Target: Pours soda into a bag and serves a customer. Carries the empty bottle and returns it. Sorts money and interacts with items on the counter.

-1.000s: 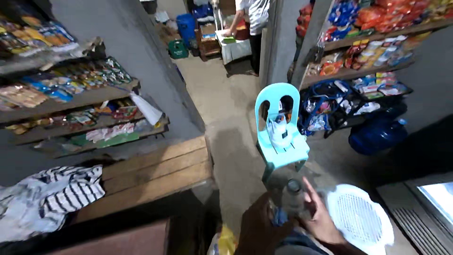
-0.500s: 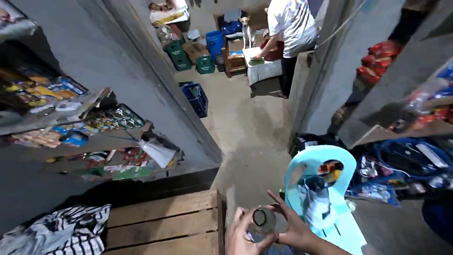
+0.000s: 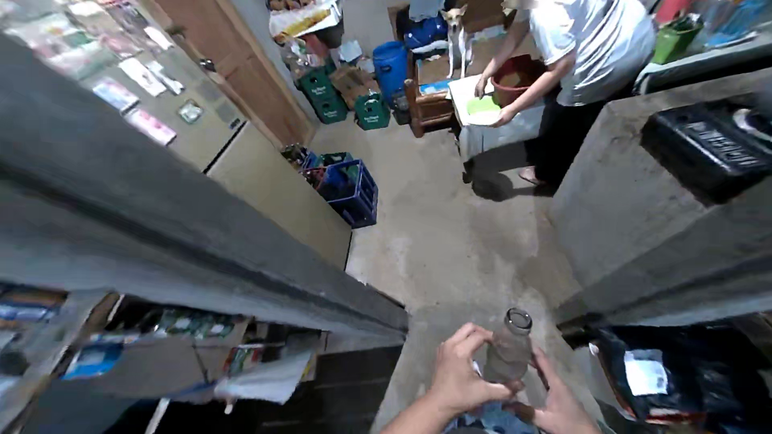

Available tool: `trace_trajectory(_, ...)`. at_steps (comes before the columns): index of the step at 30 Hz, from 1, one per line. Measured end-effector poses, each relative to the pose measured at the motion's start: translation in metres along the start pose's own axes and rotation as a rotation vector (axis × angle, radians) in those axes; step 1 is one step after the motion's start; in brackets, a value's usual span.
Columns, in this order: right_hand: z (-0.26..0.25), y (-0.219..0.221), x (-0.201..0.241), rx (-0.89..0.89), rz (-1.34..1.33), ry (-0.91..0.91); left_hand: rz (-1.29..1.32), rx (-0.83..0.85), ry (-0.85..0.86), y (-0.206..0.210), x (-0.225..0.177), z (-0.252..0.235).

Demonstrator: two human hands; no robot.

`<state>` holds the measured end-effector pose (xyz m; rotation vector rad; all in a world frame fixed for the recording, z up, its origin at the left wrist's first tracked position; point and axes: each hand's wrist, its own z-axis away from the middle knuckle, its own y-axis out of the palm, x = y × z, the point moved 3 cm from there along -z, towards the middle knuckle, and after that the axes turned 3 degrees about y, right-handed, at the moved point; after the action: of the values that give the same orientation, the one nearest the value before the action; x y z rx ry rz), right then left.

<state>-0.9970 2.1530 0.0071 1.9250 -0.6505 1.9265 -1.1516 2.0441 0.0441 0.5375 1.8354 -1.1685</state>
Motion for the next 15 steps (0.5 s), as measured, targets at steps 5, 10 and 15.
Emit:
trace_trajectory(5, -0.116, -0.052, -0.007, -0.005, 0.059, -0.016, -0.039, 0.025, 0.057, -0.047, 0.049, -0.138)
trace_trajectory(10, -0.281, -0.081, -0.001, -0.032, 0.099, -0.027, -0.167, -0.075, 0.120, -0.101, 0.120, -0.260)
trace_trajectory(15, -0.495, -0.051, 0.042, 0.213, 0.234, -0.314, -0.324, -0.197, -0.001, -0.181, 0.184, -0.348)
